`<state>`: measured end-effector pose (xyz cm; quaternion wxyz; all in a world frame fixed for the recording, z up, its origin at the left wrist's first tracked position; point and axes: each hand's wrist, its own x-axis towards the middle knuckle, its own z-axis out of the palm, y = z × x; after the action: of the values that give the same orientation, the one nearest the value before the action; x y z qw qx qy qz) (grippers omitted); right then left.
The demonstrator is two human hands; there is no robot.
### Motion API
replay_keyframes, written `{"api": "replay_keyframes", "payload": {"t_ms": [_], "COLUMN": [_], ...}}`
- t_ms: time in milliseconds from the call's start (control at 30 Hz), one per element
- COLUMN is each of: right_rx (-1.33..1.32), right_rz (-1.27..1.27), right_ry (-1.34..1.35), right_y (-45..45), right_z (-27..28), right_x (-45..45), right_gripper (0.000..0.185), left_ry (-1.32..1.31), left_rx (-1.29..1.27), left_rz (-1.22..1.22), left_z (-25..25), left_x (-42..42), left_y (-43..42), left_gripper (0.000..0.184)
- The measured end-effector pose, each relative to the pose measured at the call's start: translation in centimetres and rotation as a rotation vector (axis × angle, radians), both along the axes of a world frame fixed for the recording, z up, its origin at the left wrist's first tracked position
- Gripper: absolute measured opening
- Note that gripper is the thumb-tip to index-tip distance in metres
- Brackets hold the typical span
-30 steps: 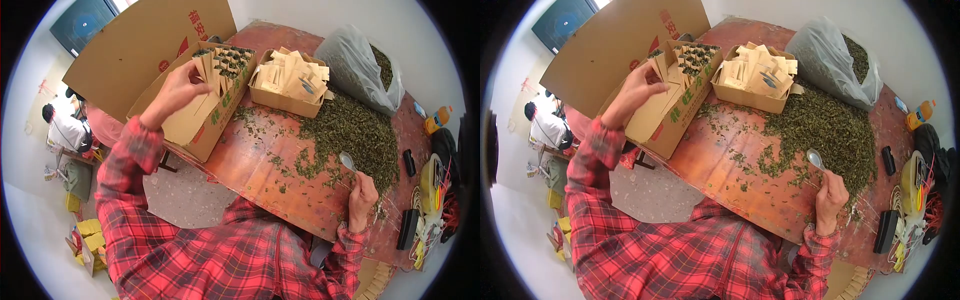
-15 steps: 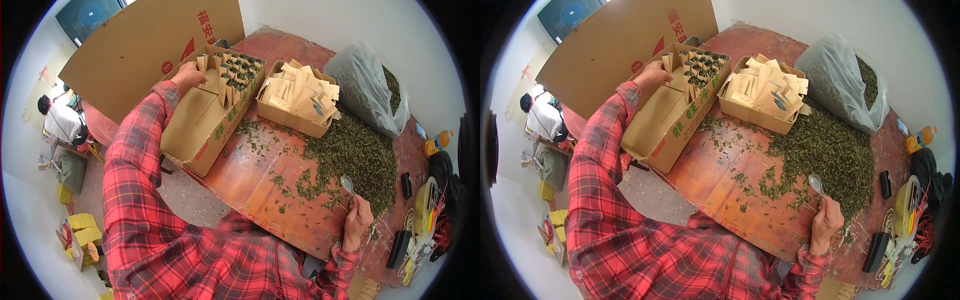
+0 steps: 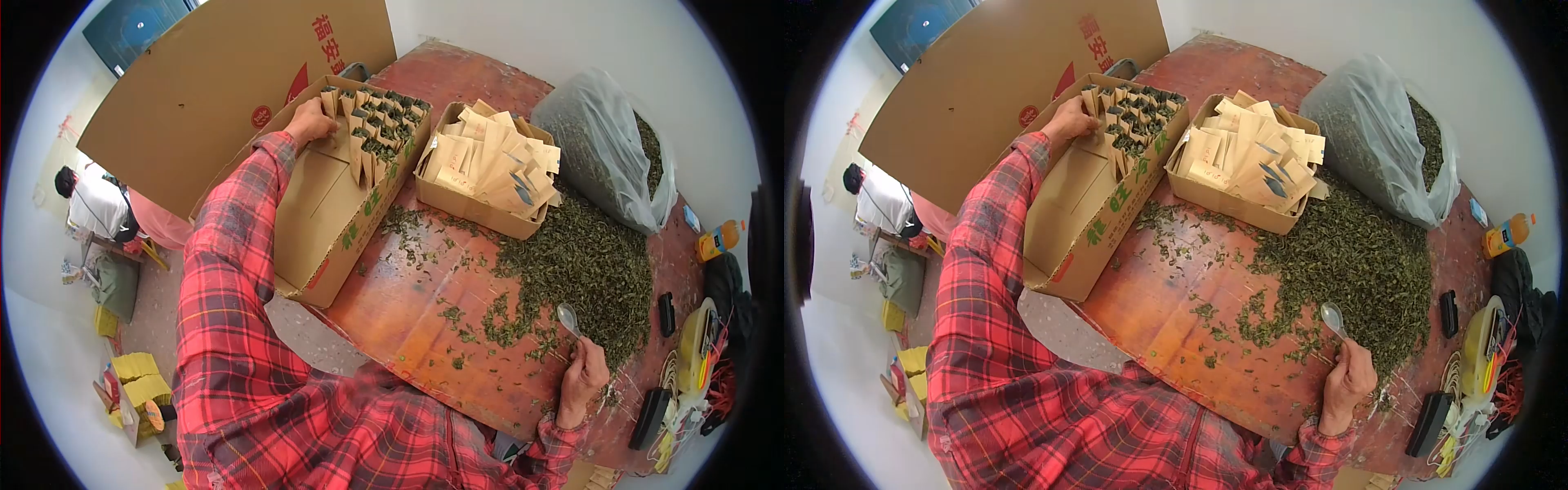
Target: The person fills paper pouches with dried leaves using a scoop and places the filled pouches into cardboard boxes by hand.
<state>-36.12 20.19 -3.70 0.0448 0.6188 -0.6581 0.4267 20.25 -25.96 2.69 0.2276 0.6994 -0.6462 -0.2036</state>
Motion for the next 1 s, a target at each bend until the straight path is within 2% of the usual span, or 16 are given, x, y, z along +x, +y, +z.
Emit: {"api": "replay_keyframes", "payload": {"t_ms": [100,300,400,500,700,900,1000], "right_rx": [0.013,0.022,0.024,0.016,0.024,0.060,0.064], "right_rz": [-0.007,-0.013,-0.012,-0.011,-0.014,-0.007,-0.002], "right_ry": [0.004,0.005,0.011,0.021,0.001,-0.035,-0.031], "right_y": [0.0,0.0,0.0,-0.2,-0.1,0.1,0.2], "right_z": [0.2,0.2,0.1,0.0,0.3,0.6,0.5], "right_x": [0.1,0.2,0.1,0.0,0.1,0.0,0.0], "right_gripper": [0.012,0.010,0.010,0.011,0.011,0.010,0.010], "left_ry": [0.019,0.162,0.107,0.166,0.133,0.226,0.174], "left_rx": [-0.065,0.066,0.005,0.011,-0.017,0.029,0.055], "left_rz": [-0.051,-0.008,-0.030,-0.032,-0.044,-0.038,-0.011], "left_z": [-0.2,0.6,-0.4,-1.6,-1.8,-3.0,-2.2], "left_x": [-0.2,-1.3,-0.9,-0.7,-1.1,-0.2,-0.8], "left_y": [-0.3,0.2,-0.6,-1.3,-1.1,-2.2,-1.7], "left_gripper": [0.048,0.046,0.047,0.049,0.049,0.047,0.046]}}
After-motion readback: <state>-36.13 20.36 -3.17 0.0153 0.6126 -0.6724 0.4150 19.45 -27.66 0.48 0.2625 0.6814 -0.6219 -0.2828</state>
